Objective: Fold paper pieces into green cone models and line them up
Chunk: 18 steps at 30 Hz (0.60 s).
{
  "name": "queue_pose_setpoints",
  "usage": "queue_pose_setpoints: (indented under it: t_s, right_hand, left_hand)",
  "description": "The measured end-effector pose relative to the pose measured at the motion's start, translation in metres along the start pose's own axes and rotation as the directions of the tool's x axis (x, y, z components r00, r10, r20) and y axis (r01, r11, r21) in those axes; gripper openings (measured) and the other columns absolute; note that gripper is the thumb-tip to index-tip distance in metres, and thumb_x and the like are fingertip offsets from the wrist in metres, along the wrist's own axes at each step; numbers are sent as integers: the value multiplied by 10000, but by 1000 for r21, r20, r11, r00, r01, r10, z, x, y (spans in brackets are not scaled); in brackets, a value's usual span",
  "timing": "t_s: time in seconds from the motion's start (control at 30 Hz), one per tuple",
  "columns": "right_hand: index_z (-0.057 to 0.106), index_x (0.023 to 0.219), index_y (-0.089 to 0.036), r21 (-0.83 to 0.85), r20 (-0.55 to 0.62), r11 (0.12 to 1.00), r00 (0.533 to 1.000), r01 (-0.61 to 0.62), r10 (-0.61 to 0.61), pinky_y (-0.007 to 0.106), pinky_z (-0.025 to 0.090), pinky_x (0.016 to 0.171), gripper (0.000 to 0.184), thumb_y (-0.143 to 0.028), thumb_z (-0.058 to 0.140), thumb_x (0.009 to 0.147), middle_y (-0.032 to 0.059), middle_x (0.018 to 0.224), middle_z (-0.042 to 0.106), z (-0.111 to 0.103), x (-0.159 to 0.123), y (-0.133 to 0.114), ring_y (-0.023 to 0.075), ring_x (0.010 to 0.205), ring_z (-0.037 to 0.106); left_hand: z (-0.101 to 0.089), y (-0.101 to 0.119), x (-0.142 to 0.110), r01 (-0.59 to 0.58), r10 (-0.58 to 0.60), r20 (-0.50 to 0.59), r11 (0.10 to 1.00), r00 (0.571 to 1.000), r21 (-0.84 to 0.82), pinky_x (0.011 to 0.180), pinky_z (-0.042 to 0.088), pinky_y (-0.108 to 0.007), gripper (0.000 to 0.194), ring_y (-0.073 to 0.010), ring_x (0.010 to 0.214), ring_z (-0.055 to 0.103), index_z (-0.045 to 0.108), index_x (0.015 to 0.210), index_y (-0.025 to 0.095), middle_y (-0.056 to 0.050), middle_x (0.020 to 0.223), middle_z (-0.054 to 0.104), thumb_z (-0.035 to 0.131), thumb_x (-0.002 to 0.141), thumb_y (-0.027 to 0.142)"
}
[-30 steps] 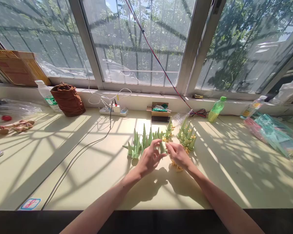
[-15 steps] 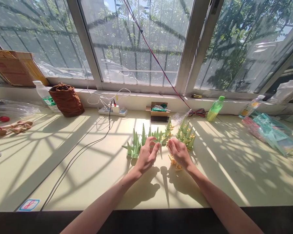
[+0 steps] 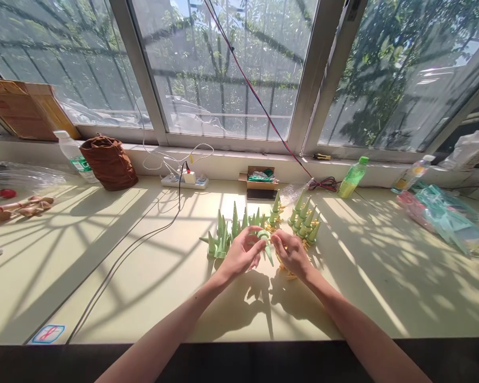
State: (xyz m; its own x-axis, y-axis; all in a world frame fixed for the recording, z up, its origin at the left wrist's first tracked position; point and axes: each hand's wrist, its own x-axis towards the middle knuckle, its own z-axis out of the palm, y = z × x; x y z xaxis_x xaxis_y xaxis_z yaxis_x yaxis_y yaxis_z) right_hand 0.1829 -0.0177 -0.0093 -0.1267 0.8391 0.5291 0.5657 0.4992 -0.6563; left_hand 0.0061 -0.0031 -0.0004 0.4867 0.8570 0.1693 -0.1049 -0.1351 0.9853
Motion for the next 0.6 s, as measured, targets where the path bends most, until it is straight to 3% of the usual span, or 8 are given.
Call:
queue_pose_setpoints:
  t_s: [0.17, 0.3, 0.37, 0.47, 0.6]
  right_hand:
    - [359, 616, -217, 145, 75, 976, 986, -160, 150, 245, 301, 457, 449, -494, 385, 968, -39, 521, 388, 2, 1, 1, 112, 468, 375]
    - [353, 607, -217, 330, 158, 900, 957, -285, 245, 226, 271, 396, 475, -547, 432, 941, -52, 495, 373, 6, 1, 2, 92, 411, 366]
    - [364, 610, -215, 436, 196, 836, 942, -332, 272, 215, 249, 371, 479, -563, 454, 927, -63, 486, 360, 8, 1, 2, 75, 381, 323]
    - [360, 617, -217, 568, 259, 722, 918, -395, 299, 199, 213, 335, 482, -580, 498, 902, -89, 464, 316, 11, 1, 2, 54, 348, 252]
    - [354, 628, -221, 644, 269, 644, 910, -413, 314, 191, 222, 310, 481, -590, 539, 876, -107, 455, 289, 13, 3, 0, 46, 321, 243]
  left_hand:
    - [1, 0, -3, -74, 82, -46, 983, 996, 165, 400, 418, -201, 435, -59, 446, 517, 509, 1146, 193, -47, 934, 614, 665, 826, 443]
    - [1, -2, -6, -175, 208, -35, 891, 977, 418, 475, 429, -209, 362, -86, 470, 490, 506, 1144, 185, 57, 619, 513, 641, 860, 366]
    - [0, -6, -6, -223, 280, -39, 833, 959, 506, 509, 447, -218, 358, -90, 482, 486, 510, 1153, 175, 69, 583, 487, 636, 869, 354]
    - [0, -10, -4, -244, 336, -72, 800, 939, 547, 545, 489, -237, 354, -101, 525, 534, 534, 1149, 175, 34, 664, 556, 643, 867, 359]
    - [1, -7, -4, -226, 284, -60, 859, 957, 460, 512, 495, -234, 363, -103, 509, 551, 533, 1191, 173, 6, 716, 592, 605, 893, 367]
